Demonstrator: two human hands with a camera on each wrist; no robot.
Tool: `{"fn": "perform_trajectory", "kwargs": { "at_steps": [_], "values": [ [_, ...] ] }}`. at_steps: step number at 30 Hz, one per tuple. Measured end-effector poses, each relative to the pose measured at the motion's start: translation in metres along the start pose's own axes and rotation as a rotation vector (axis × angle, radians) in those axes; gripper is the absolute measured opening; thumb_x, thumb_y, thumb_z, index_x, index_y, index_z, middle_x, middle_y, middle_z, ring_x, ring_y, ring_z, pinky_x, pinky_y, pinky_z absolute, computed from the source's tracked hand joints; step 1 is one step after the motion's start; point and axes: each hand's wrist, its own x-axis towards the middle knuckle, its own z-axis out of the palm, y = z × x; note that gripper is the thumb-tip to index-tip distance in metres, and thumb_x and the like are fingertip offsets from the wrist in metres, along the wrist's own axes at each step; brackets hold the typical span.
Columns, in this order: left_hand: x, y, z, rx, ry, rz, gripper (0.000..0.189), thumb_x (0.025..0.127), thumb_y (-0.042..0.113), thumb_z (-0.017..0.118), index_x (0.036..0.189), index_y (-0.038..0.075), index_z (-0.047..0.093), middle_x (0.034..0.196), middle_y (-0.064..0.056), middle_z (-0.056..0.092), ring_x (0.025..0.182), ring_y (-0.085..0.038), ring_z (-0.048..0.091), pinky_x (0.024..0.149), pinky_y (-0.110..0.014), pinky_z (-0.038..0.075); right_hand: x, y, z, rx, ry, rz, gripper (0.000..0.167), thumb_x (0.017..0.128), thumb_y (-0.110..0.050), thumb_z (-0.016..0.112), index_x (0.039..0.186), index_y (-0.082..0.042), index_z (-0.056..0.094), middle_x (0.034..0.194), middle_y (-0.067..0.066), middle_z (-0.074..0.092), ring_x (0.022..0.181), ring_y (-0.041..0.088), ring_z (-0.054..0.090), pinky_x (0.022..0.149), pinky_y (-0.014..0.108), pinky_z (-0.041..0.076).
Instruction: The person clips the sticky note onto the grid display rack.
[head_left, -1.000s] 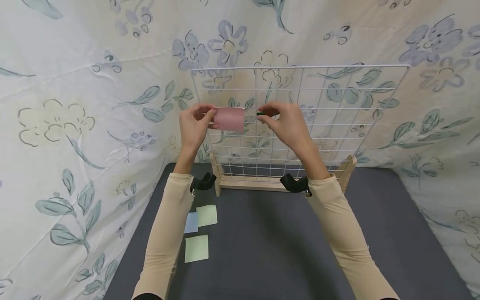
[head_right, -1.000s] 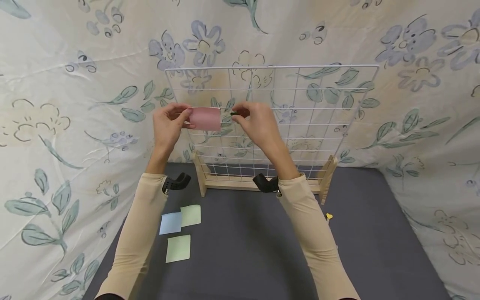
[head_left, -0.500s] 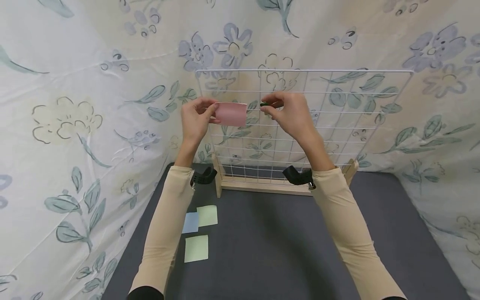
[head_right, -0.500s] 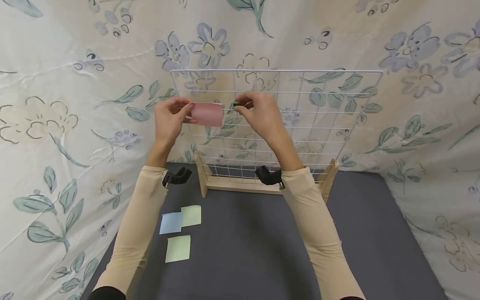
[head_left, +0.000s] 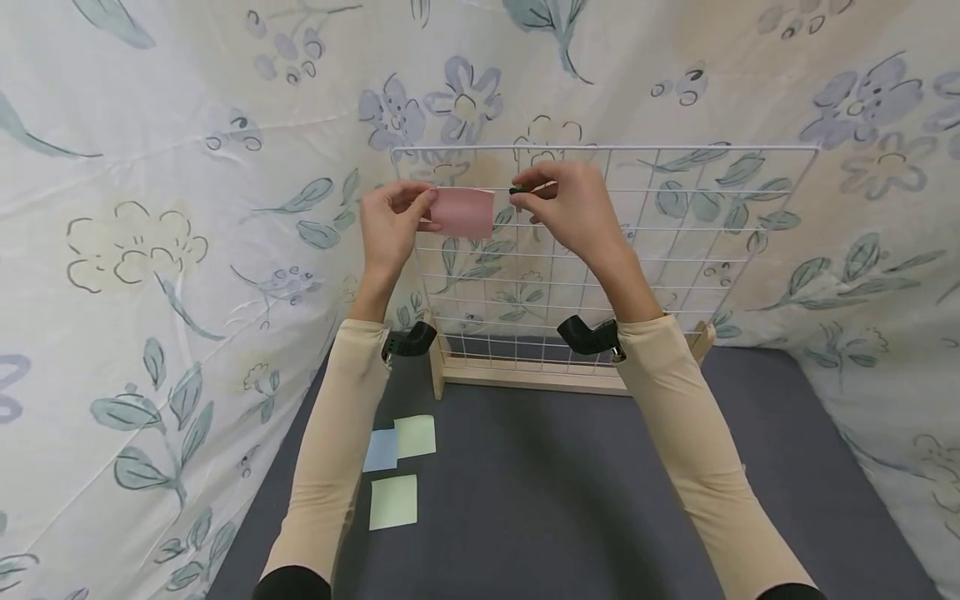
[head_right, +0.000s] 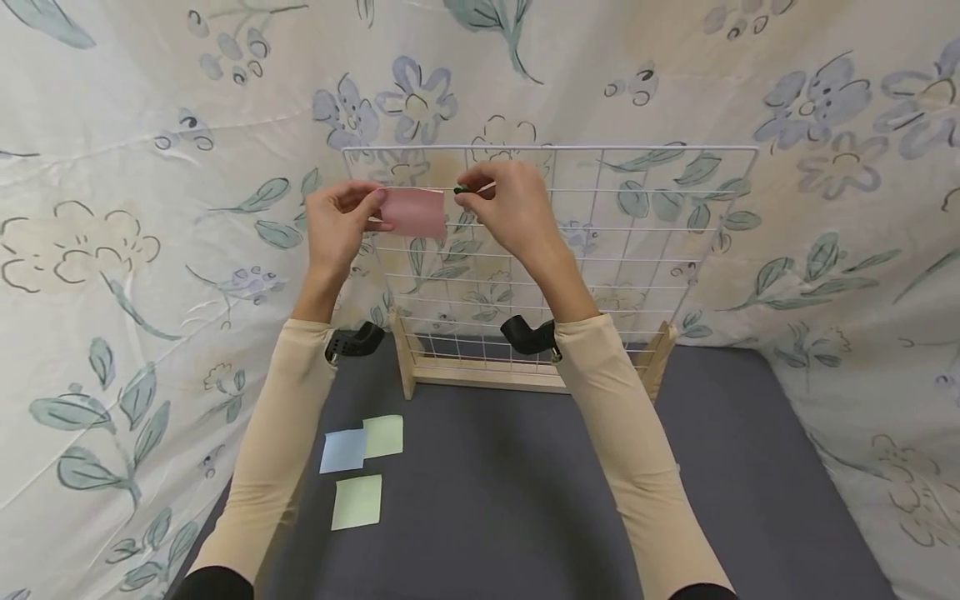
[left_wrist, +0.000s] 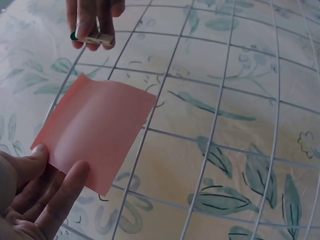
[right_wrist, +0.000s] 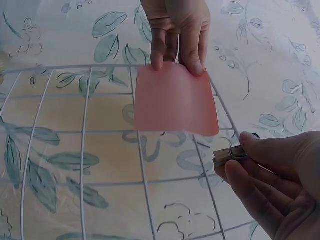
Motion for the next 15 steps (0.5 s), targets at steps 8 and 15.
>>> {"fn": "perform_trajectory", "kwargs": {
  "at_steps": [8, 15],
  "values": [
    [0.007, 0.003, 0.001, -0.001, 0.012, 0.004, 0.015, 0.09, 0.001, 0.069, 0.098, -0.012, 0.071, 0.082, -0.013, 0.07, 0.063, -0.016, 0.066, 0.056, -0.025, 0.062, 0.013, -0.014, -0.001, 0.045, 0.001, 0.021, 0.022, 0.09, -0.013, 0.072, 0.109, -0.002, 0.074, 0.104, 0.011, 0.073, 0.083, 0.021, 0.072, 0.074, 0.025, 0.061],
    [0.014, 0.006, 0.001, -0.029, 0.049, -0.033, 0.015, 0.09, 0.003, 0.069, 0.099, -0.009, 0.071, 0.087, -0.016, 0.072, 0.063, -0.015, 0.067, 0.058, -0.026, 0.062, 0.031, -0.025, 0.0, 0.032, -0.013, 0.0, 0.024, 0.089, -0.016, 0.074, 0.108, -0.002, 0.075, 0.102, 0.012, 0.074, 0.076, 0.017, 0.07, 0.071, 0.022, 0.059]
  ]
}}
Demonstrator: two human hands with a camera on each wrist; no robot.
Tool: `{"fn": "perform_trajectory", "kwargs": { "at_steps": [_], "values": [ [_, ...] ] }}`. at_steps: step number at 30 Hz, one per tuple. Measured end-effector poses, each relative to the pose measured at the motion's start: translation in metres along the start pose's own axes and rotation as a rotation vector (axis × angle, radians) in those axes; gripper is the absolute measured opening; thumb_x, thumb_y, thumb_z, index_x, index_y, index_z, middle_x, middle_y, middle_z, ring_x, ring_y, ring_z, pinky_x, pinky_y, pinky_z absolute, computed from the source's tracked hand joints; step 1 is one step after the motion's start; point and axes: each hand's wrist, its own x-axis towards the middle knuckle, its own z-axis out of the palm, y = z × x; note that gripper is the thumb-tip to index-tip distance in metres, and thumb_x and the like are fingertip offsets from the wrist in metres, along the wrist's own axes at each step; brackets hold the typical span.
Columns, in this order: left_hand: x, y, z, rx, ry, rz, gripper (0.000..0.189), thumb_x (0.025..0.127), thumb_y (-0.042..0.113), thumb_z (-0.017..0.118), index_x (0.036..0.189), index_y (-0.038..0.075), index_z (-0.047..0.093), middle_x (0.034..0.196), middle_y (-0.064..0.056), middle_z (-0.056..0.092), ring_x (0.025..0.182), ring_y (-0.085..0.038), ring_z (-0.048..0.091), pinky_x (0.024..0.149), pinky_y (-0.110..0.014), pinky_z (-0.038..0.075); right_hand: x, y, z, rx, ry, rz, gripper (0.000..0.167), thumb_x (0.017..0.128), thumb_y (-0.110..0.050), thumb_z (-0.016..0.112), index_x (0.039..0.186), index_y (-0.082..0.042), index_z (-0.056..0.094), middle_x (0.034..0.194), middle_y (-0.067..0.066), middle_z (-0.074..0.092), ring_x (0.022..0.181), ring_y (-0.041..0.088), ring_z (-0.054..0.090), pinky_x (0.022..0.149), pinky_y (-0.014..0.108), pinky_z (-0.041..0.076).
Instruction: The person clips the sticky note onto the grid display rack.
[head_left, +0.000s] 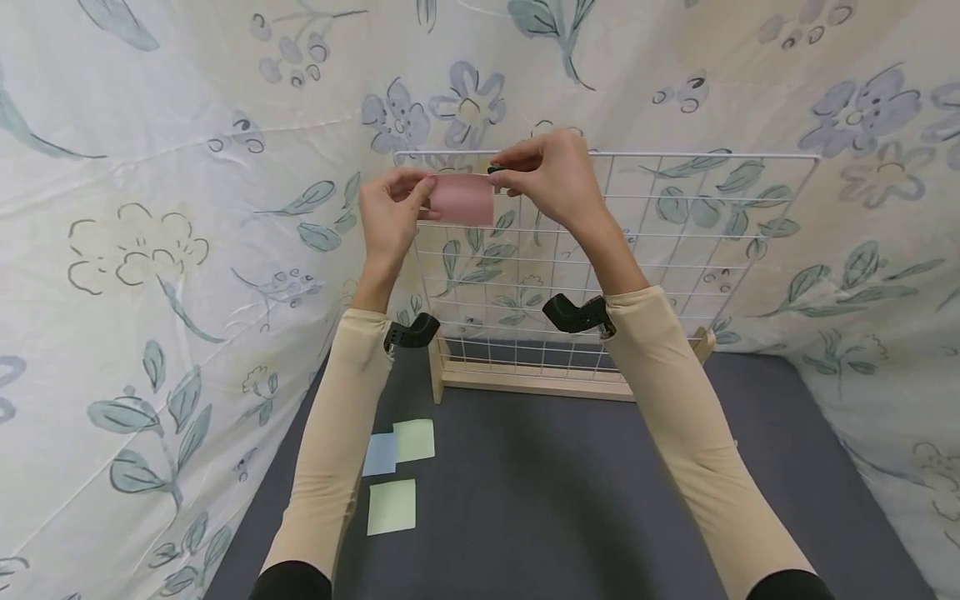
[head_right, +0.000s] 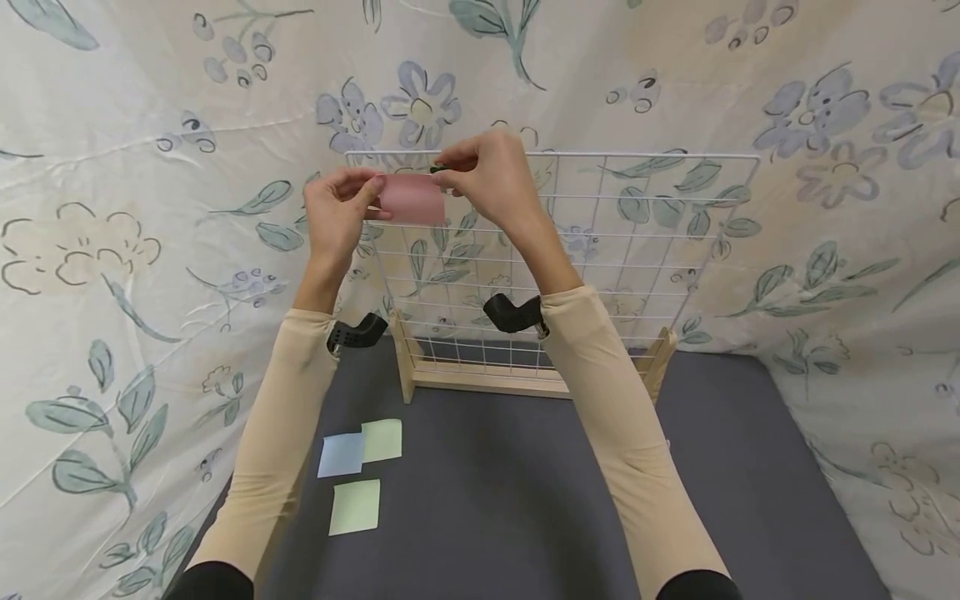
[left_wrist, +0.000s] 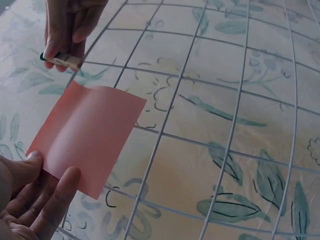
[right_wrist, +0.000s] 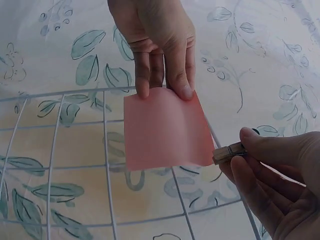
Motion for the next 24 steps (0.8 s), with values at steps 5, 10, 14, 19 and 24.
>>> {"fn": "perform_trajectory", "kwargs": {
  "at_steps": [5, 10, 14, 19, 24],
  "values": [
    [0.004, 0.002, -0.003, -0.031, 0.032, -0.006, 0.014, 0.089, 0.002, 0.07, 0.098, -0.01, 0.071, 0.087, -0.016, 0.071, 0.063, -0.016, 0.067, 0.057, -0.026, 0.062, 0.011, -0.008, 0.004, 0.012, 0.001, -0.012, 0.023, 0.088, -0.016, 0.075, 0.107, -0.002, 0.076, 0.102, 0.012, 0.074, 0.077, 0.016, 0.071, 0.072, 0.021, 0.06],
    [0.008, -0.001, -0.003, -0.042, 0.022, 0.009, 0.016, 0.089, 0.003, 0.07, 0.098, -0.011, 0.071, 0.087, -0.017, 0.072, 0.062, -0.016, 0.067, 0.057, -0.027, 0.062, 0.019, -0.015, 0.005, 0.016, -0.001, 0.023, 0.022, 0.088, -0.015, 0.075, 0.107, -0.003, 0.076, 0.101, 0.012, 0.074, 0.076, 0.014, 0.072, 0.067, 0.019, 0.058],
    [0.01, -0.002, 0.0, -0.049, 0.008, 0.01, 0.017, 0.09, 0.004, 0.07, 0.098, -0.011, 0.071, 0.087, -0.016, 0.072, 0.063, -0.016, 0.067, 0.057, -0.027, 0.062, 0.026, -0.02, 0.007, 0.043, 0.002, 0.035, 0.022, 0.088, -0.012, 0.074, 0.107, -0.001, 0.075, 0.101, 0.013, 0.074, 0.075, 0.013, 0.071, 0.07, 0.02, 0.06],
    [0.015, 0.0, 0.0, -0.055, 0.033, -0.001, 0.017, 0.09, 0.004, 0.069, 0.098, -0.01, 0.071, 0.085, -0.015, 0.071, 0.063, -0.016, 0.067, 0.056, -0.027, 0.062, 0.038, -0.027, 0.012, 0.074, 0.018, 0.034, 0.021, 0.088, -0.011, 0.074, 0.106, 0.0, 0.075, 0.101, 0.014, 0.074, 0.072, 0.012, 0.07, 0.072, 0.022, 0.061],
    [0.019, 0.0, -0.001, -0.088, 0.029, -0.038, 0.017, 0.09, 0.006, 0.07, 0.098, -0.01, 0.071, 0.084, -0.013, 0.071, 0.064, -0.017, 0.067, 0.057, -0.027, 0.062, 0.047, -0.03, 0.014, 0.07, 0.025, 0.062, 0.022, 0.088, -0.012, 0.074, 0.107, -0.001, 0.075, 0.103, 0.013, 0.073, 0.071, 0.012, 0.07, 0.071, 0.02, 0.061]
  ]
}}
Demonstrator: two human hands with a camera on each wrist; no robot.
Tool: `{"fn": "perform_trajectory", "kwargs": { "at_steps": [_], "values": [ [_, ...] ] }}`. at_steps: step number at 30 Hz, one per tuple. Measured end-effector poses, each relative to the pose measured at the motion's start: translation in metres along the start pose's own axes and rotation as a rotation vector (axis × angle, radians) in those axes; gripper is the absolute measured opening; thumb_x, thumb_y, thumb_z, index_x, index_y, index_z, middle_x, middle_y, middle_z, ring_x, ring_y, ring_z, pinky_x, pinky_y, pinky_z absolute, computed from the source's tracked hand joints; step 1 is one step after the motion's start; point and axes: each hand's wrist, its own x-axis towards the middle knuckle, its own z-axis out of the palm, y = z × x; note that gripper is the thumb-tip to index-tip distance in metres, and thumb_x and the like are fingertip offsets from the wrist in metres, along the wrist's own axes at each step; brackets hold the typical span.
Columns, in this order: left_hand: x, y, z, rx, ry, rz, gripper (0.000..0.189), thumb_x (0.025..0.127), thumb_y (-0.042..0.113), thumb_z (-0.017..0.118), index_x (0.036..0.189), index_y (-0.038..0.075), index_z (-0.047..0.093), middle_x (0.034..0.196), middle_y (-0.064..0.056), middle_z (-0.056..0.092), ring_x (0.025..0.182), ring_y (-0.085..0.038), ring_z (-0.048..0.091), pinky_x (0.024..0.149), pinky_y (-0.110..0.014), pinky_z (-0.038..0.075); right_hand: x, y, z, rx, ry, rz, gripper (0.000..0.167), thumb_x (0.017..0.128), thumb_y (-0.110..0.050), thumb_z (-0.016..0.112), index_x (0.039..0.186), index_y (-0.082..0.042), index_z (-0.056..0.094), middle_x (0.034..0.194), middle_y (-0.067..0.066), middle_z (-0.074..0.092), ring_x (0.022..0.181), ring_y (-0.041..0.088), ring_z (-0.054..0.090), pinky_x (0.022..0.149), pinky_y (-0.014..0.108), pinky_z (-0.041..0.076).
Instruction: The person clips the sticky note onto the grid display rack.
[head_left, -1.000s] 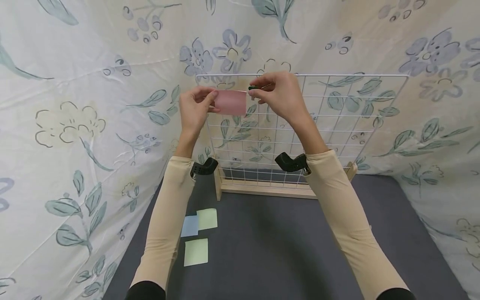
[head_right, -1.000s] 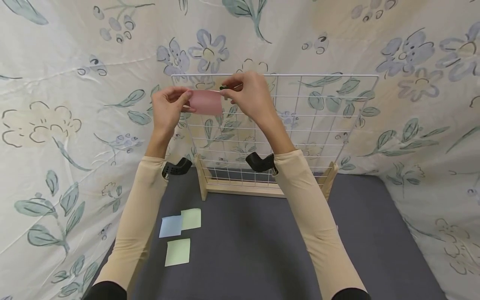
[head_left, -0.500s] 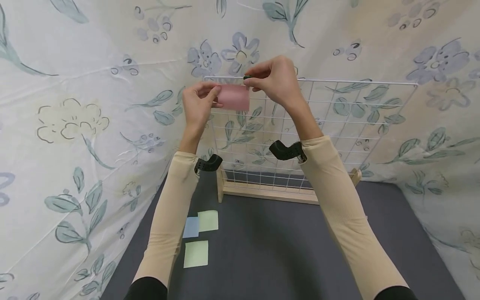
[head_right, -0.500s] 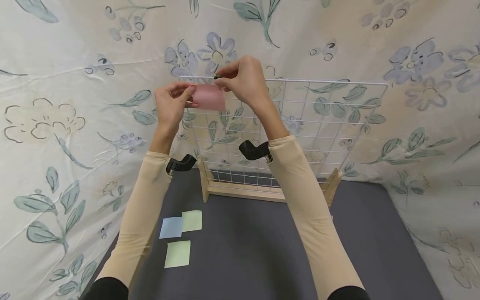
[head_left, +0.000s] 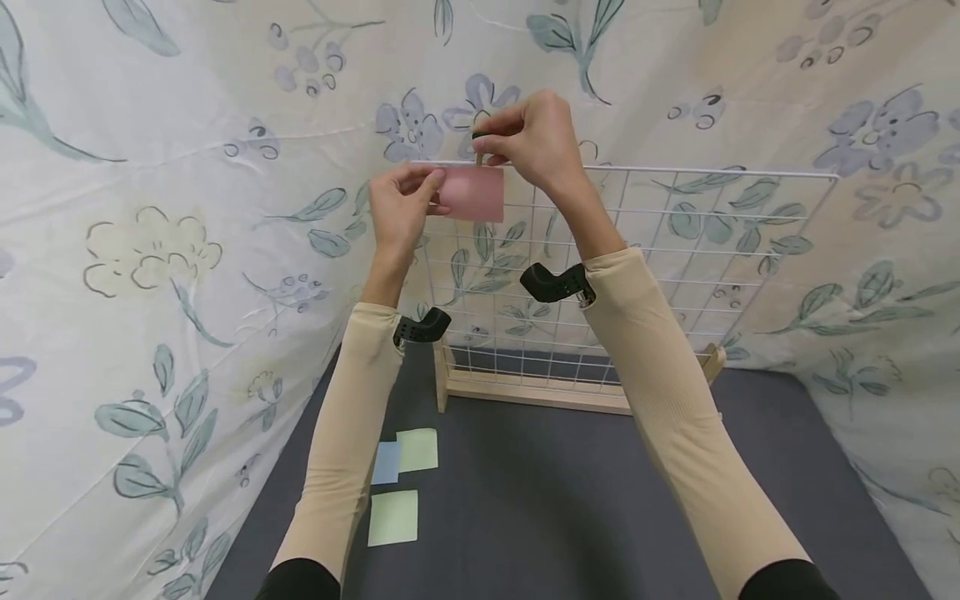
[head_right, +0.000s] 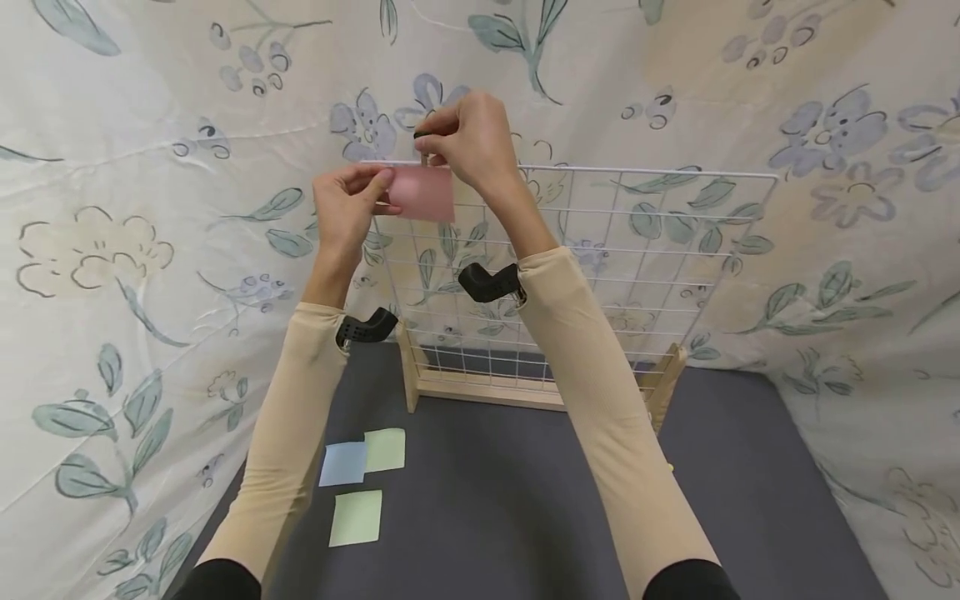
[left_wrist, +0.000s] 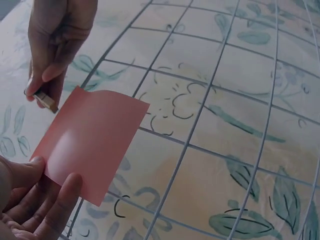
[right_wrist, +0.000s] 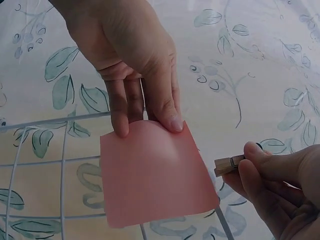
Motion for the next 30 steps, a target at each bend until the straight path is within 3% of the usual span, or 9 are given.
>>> {"fn": "perform_trajectory", "kwargs": {
  "at_steps": [15, 24, 30],
  "values": [
    [0.001, 0.0, 0.002, -0.001, 0.009, -0.041, 0.018, 0.091, 0.005, 0.07, 0.1, -0.01, 0.072, 0.092, -0.022, 0.072, 0.065, -0.019, 0.068, 0.058, -0.029, 0.063, 0.008, 0.005, 0.008, 0.044, -0.031, 0.03, 0.02, 0.089, -0.007, 0.072, 0.106, 0.002, 0.075, 0.103, 0.016, 0.072, 0.077, 0.014, 0.07, 0.072, 0.021, 0.061],
    [0.0, 0.0, 0.003, -0.069, 0.013, -0.046, 0.018, 0.089, 0.005, 0.072, 0.097, -0.011, 0.072, 0.087, -0.018, 0.073, 0.064, -0.019, 0.068, 0.059, -0.029, 0.063, 0.009, 0.008, 0.011, 0.055, -0.069, 0.037, 0.02, 0.087, -0.008, 0.075, 0.104, 0.002, 0.075, 0.095, 0.017, 0.073, 0.067, 0.013, 0.069, 0.067, 0.022, 0.061],
    [0.0, -0.001, 0.003, -0.075, 0.01, -0.021, 0.017, 0.088, 0.003, 0.072, 0.096, -0.012, 0.072, 0.084, -0.016, 0.073, 0.062, -0.018, 0.068, 0.057, -0.027, 0.062, 0.007, 0.011, 0.011, 0.042, -0.085, 0.026, 0.026, 0.089, -0.008, 0.073, 0.113, 0.0, 0.072, 0.107, 0.014, 0.072, 0.08, 0.015, 0.07, 0.073, 0.021, 0.061]
  ]
}}
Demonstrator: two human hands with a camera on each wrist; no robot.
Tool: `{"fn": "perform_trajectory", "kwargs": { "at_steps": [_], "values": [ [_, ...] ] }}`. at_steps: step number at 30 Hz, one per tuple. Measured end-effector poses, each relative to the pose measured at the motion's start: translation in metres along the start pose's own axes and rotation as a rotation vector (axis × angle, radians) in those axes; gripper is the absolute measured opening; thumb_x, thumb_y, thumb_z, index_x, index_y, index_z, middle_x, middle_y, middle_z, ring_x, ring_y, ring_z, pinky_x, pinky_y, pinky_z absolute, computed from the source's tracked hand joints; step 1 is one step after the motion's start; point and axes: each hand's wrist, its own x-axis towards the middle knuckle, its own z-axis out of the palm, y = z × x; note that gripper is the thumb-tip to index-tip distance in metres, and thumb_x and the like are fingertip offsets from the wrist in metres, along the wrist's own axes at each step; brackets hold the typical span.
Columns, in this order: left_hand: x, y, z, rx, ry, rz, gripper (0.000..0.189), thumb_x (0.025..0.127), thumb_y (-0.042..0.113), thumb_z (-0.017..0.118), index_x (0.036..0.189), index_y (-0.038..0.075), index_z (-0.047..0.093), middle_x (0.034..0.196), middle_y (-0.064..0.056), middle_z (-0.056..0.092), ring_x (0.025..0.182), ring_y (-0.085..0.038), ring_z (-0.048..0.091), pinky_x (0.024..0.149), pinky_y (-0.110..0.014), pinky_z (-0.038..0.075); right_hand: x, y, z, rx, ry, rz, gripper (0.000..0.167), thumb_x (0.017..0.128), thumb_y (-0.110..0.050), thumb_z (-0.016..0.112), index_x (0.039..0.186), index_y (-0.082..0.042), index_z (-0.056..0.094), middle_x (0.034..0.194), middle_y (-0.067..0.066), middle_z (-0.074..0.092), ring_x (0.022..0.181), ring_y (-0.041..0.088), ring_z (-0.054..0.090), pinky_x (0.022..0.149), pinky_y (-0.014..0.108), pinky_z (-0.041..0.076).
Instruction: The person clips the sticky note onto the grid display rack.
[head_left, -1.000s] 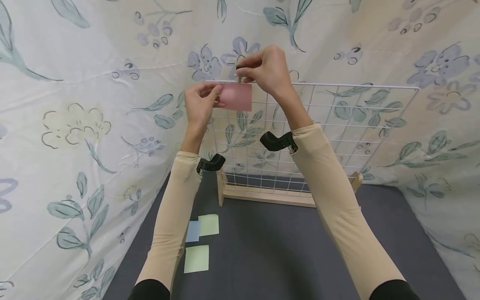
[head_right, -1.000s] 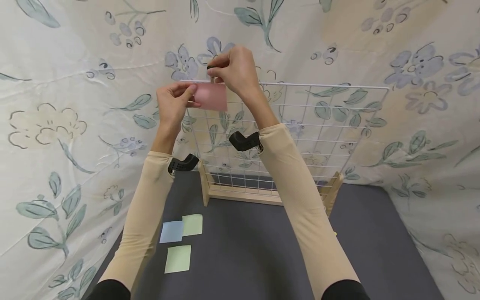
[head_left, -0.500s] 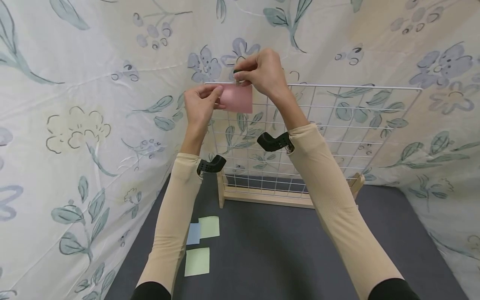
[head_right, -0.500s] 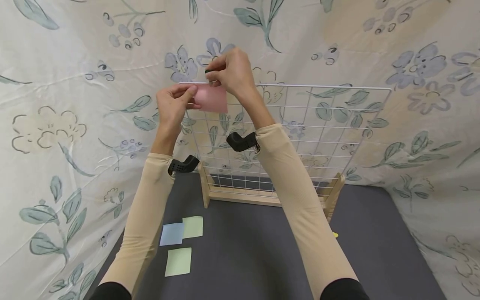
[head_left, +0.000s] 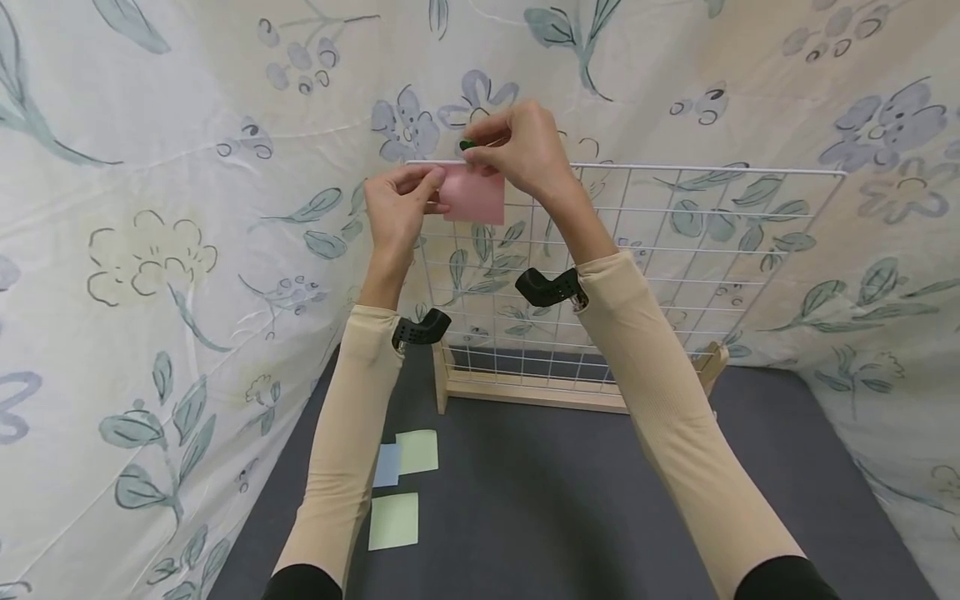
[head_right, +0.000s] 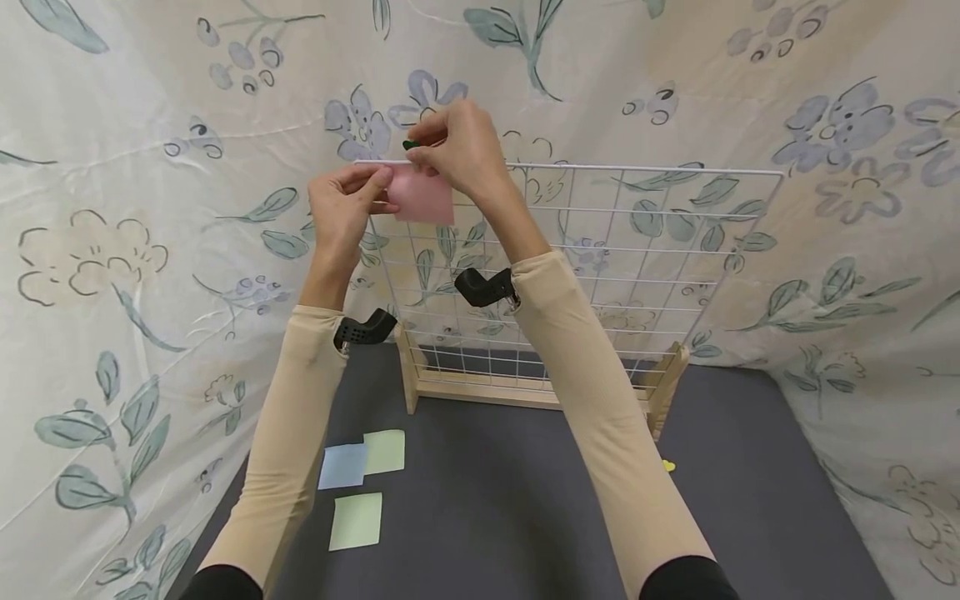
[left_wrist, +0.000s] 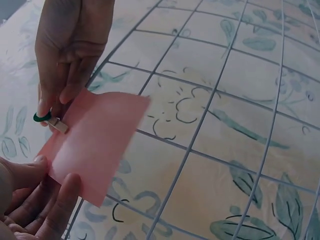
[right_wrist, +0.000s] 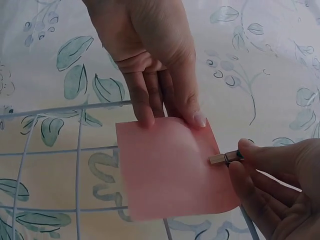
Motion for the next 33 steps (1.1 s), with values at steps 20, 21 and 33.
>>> {"fn": "perform_trajectory", "kwargs": {
  "at_steps": [20, 21, 33],
  "values": [
    [-0.016, -0.003, -0.009, 0.165, -0.061, -0.058, 0.02, 0.089, 0.003, 0.071, 0.105, -0.01, 0.071, 0.086, -0.016, 0.072, 0.064, -0.02, 0.067, 0.057, -0.027, 0.062, -0.045, 0.022, -0.016, -0.068, 0.047, -0.105, 0.019, 0.093, -0.01, 0.068, 0.107, -0.001, 0.075, 0.101, 0.012, 0.074, 0.075, 0.018, 0.07, 0.069, 0.022, 0.06],
    [-0.017, -0.004, -0.009, 0.17, -0.073, -0.07, 0.021, 0.089, 0.004, 0.071, 0.106, -0.01, 0.07, 0.088, -0.017, 0.072, 0.064, -0.02, 0.068, 0.058, -0.027, 0.062, -0.048, 0.025, -0.016, -0.079, 0.042, -0.099, 0.018, 0.093, -0.011, 0.068, 0.107, -0.001, 0.075, 0.101, 0.012, 0.074, 0.075, 0.018, 0.069, 0.068, 0.021, 0.059],
    [-0.047, -0.029, -0.023, 0.218, -0.139, -0.085, 0.024, 0.092, 0.008, 0.069, 0.106, -0.012, 0.069, 0.095, -0.024, 0.071, 0.066, -0.017, 0.069, 0.065, -0.026, 0.063, -0.078, 0.06, -0.017, -0.043, 0.011, -0.005, 0.018, 0.093, -0.013, 0.068, 0.106, -0.002, 0.075, 0.096, 0.014, 0.073, 0.074, 0.017, 0.068, 0.069, 0.024, 0.061]
  ]
}}
